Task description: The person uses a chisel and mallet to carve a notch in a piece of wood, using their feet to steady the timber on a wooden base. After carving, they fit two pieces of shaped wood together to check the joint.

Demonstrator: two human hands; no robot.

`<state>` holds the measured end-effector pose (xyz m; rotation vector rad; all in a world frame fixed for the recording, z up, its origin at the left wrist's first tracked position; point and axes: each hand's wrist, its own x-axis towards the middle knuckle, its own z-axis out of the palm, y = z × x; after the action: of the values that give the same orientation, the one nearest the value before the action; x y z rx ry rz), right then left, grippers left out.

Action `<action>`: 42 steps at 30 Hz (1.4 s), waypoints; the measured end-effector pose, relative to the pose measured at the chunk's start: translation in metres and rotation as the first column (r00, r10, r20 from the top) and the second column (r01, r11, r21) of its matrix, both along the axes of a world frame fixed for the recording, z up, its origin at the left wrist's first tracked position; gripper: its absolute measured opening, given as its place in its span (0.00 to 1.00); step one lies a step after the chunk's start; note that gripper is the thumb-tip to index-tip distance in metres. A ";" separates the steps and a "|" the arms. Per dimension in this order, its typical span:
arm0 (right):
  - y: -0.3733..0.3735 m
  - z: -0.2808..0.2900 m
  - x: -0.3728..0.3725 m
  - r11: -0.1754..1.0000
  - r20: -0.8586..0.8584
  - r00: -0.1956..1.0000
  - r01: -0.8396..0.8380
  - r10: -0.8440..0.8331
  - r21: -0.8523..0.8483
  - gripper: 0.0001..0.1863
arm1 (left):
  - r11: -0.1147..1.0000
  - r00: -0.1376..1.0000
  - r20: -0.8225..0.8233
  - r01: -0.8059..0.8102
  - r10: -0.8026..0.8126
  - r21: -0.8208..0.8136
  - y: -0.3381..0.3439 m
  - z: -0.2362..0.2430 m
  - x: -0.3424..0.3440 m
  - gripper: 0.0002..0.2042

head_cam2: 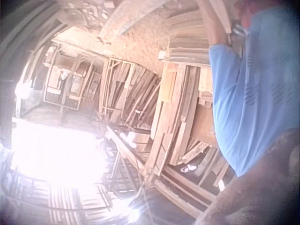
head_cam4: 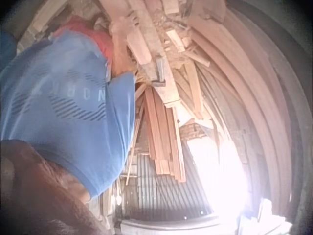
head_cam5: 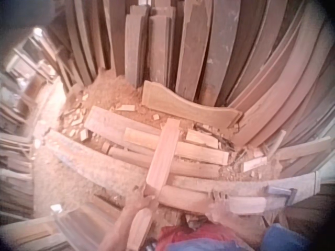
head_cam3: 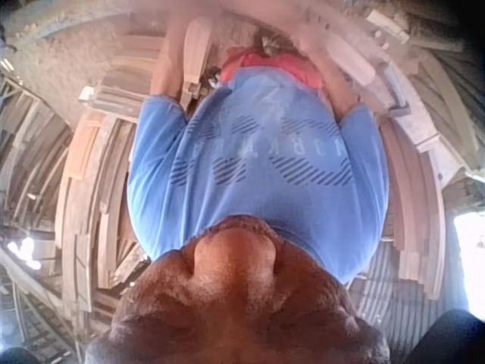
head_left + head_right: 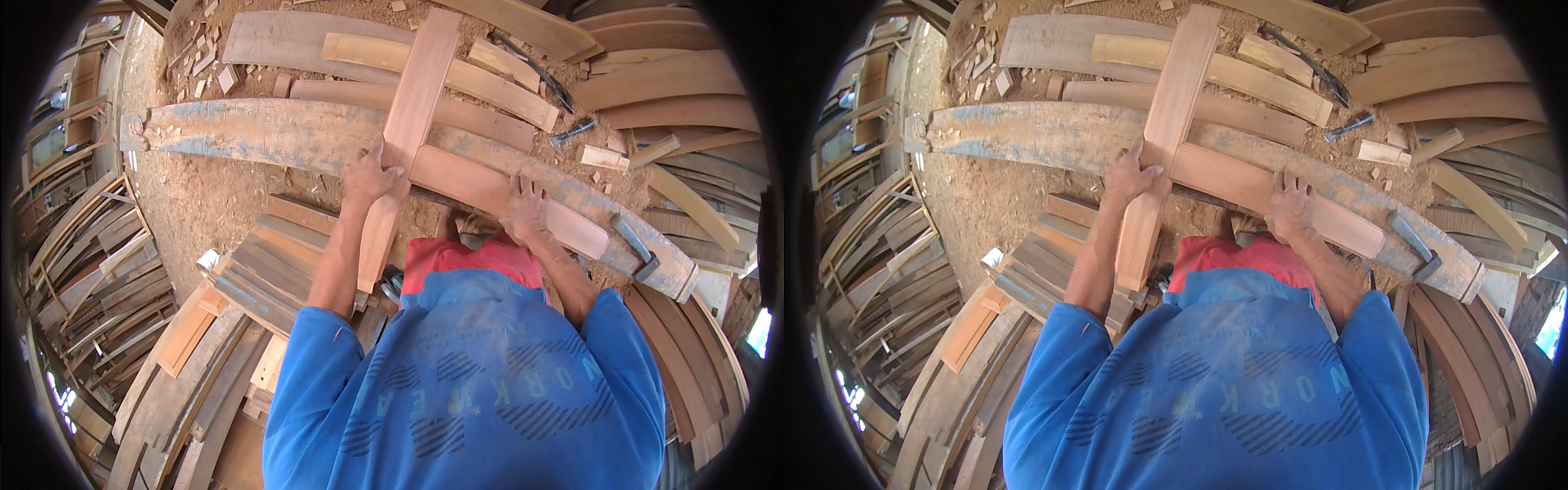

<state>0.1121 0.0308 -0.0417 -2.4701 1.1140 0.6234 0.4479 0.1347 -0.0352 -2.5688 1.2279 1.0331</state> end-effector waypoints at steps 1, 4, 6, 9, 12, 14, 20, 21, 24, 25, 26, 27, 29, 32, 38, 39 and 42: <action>0.001 0.000 0.000 1.000 -0.005 1.000 0.004 -0.004 0.003 0.55 | 1.000 1.000 -0.005 -0.018 0.018 0.008 0.000 0.001 -0.003 0.46; 0.003 0.002 0.003 1.000 -0.016 1.000 0.019 -0.019 -0.014 0.55 | 0.998 0.998 -0.021 -0.060 0.060 -0.011 0.000 -0.002 -0.004 0.47; 0.002 0.002 0.001 1.000 0.000 1.000 0.012 -0.012 -0.012 0.55 | 0.997 0.997 -0.028 -0.073 0.072 -0.041 0.004 -0.008 -0.003 0.48; 0.002 0.000 -0.001 1.000 0.007 1.000 0.017 -0.017 0.000 0.57 | 0.998 0.999 -0.022 -0.048 0.047 -0.045 0.001 -0.004 -0.002 0.50; 0.008 -0.001 -0.002 0.997 0.025 1.000 -0.011 0.013 -0.075 0.59 | 1.000 0.999 -0.029 -0.021 0.021 0.008 -0.005 0.007 -0.003 0.51; 0.010 0.001 0.000 0.995 0.012 1.000 -0.022 0.023 -0.093 0.60 | 0.999 0.998 -0.045 -0.038 0.038 0.005 -0.009 0.007 -0.002 0.52; 0.009 0.015 0.005 0.996 -0.004 1.000 0.002 -0.002 -0.086 0.57 | 1.000 1.000 0.027 0.003 -0.003 0.016 -0.007 0.003 -0.008 0.52; 0.009 0.015 0.005 0.996 -0.006 1.000 0.003 -0.003 -0.087 0.56 | 1.000 1.000 0.023 0.004 -0.005 0.022 -0.007 0.004 -0.008 0.52; 0.007 0.008 0.002 0.999 0.005 1.000 0.026 -0.026 -0.042 0.58 | 0.999 1.000 0.015 0.005 -0.006 0.038 -0.011 0.006 -0.006 0.52; 0.007 0.005 0.000 0.999 0.012 0.999 0.037 -0.037 -0.019 0.60 | 0.999 1.000 0.010 0.002 -0.002 0.043 -0.012 0.007 -0.006 0.52; 0.008 0.004 -0.001 0.999 0.032 0.998 0.049 -0.048 -0.021 0.60 | 0.999 1.000 0.008 -0.002 0.002 0.046 -0.012 0.008 -0.006 0.52; 0.009 0.003 -0.002 0.998 0.053 0.997 0.060 -0.059 -0.023 0.60 | 0.999 1.000 0.020 0.001 -0.002 0.041 -0.012 0.007 -0.007 0.52; 0.013 0.000 -0.004 0.997 0.076 0.994 0.076 -0.073 -0.035 0.61 | 1.000 0.999 0.044 0.009 -0.010 0.025 -0.012 0.004 -0.007 0.52; 0.016 -0.001 -0.009 0.994 0.097 0.993 0.075 -0.067 -0.081 0.63 | 0.989 0.992 -0.123 -0.031 0.014 -0.141 0.001 0.006 -0.003 0.55; 0.019 0.007 -0.039 0.987 0.084 0.991 0.113 -0.104 -0.110 0.68 | 0.956 0.989 0.150 0.059 -0.016 -0.286 0.063 0.002 -0.049 0.59; 0.020 0.004 -0.050 0.988 0.044 0.994 0.107 -0.103 -0.112 0.68 | 0.976 0.988 0.153 0.032 0.001 -0.217 0.067 0.004 -0.062 0.58; 0.019 -0.002 -0.066 0.991 0.033 0.997 0.074 -0.071 -0.113 0.67 | 0.992 0.983 0.173 -0.044 0.065 -0.119 0.074 0.006 -0.085 0.57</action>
<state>0.0460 0.0498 -0.0435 -2.5124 1.2547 0.5139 0.3631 0.2088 -0.0293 -2.7254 1.2108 0.7433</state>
